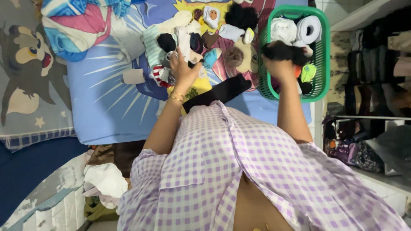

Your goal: The person sorts socks by picking them from a bed and placing them into a green basket.

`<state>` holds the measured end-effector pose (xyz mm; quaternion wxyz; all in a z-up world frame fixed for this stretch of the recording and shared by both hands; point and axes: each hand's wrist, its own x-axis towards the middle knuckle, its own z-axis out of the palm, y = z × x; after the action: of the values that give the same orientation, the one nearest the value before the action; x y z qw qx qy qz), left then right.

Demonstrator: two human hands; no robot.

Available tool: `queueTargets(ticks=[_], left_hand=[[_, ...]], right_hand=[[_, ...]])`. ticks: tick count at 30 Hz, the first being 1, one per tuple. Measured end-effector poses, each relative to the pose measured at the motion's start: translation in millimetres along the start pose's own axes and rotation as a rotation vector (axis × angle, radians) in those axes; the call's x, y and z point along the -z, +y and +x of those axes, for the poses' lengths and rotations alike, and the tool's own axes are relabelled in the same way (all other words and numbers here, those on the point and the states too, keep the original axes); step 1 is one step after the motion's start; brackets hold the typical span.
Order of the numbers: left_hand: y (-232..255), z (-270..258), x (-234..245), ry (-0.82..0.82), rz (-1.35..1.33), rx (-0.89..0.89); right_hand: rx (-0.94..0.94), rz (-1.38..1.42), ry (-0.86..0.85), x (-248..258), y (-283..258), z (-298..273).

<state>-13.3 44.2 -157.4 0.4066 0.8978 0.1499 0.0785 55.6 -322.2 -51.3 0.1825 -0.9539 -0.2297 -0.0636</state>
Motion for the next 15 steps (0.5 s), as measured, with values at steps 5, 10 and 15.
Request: queueTargets(ticks=[5,10,15], left_hand=[[96,-31,47,-0.284,-0.261,-0.444],[126,-52,47,-0.737,-0.454,-0.362],[97,-53,26,-0.547,-0.679,-0.043]], right_hand=[[0.034,0.772,-0.342,13,-78,-13],[-0.196,1.076,-0.319,35,-105,-14],[-0.673,1.061,-0.327,37,-88,-15]])
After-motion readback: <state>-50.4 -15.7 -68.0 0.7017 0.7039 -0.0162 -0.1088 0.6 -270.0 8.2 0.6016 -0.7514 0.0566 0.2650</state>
